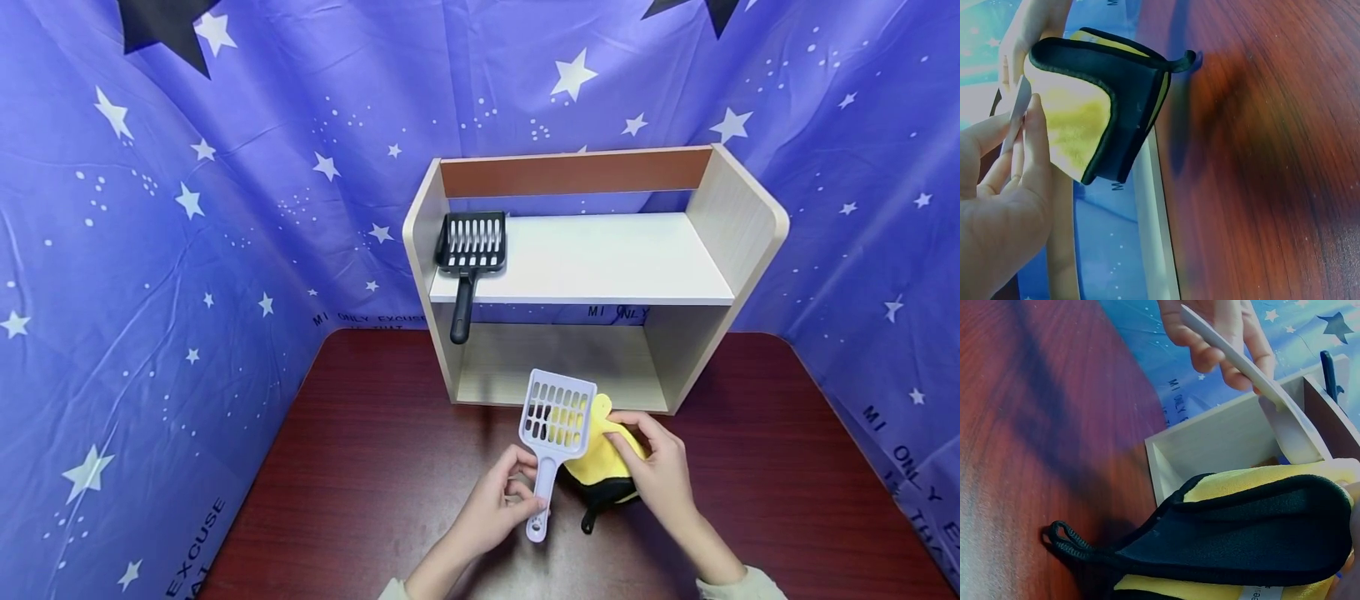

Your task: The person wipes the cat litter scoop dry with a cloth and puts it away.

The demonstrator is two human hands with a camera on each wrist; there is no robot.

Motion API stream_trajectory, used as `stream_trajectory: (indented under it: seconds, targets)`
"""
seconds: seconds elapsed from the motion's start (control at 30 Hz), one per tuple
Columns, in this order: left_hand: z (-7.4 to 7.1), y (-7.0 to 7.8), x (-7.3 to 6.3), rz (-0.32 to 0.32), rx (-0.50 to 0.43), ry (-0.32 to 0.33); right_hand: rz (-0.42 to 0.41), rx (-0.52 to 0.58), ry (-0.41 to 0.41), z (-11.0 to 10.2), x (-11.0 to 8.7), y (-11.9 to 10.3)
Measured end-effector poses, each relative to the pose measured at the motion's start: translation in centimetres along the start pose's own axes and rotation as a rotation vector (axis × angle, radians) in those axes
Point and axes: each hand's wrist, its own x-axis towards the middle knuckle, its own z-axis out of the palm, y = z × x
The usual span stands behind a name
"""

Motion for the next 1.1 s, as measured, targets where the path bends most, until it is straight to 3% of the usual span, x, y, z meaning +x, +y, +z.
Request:
stream_trajectory:
  seconds: [0.27,0.63,0.9,1.1]
  targets:
    - [-0.2,0.0,-0.3,0.007,0.033,-0.047,0.023,0.028,0.04,-1.0,1.2,-2.7]
    - [-0.3,-0.1,-0.4,-0.003,0.054,-0.075,0.055,0.046,0.055,-1.6,1.7,-2.0]
    - [-0.4,-0.2,-0.5,-0.005,0.058,-0.086,0.083,0.042,0.057,-1.8,1.5,0.9]
    - [-0.5,-0.2,-0.5,-0.004,0.081,-0.109,0.083,0.066,0.042,-2.4,1.8,1.3]
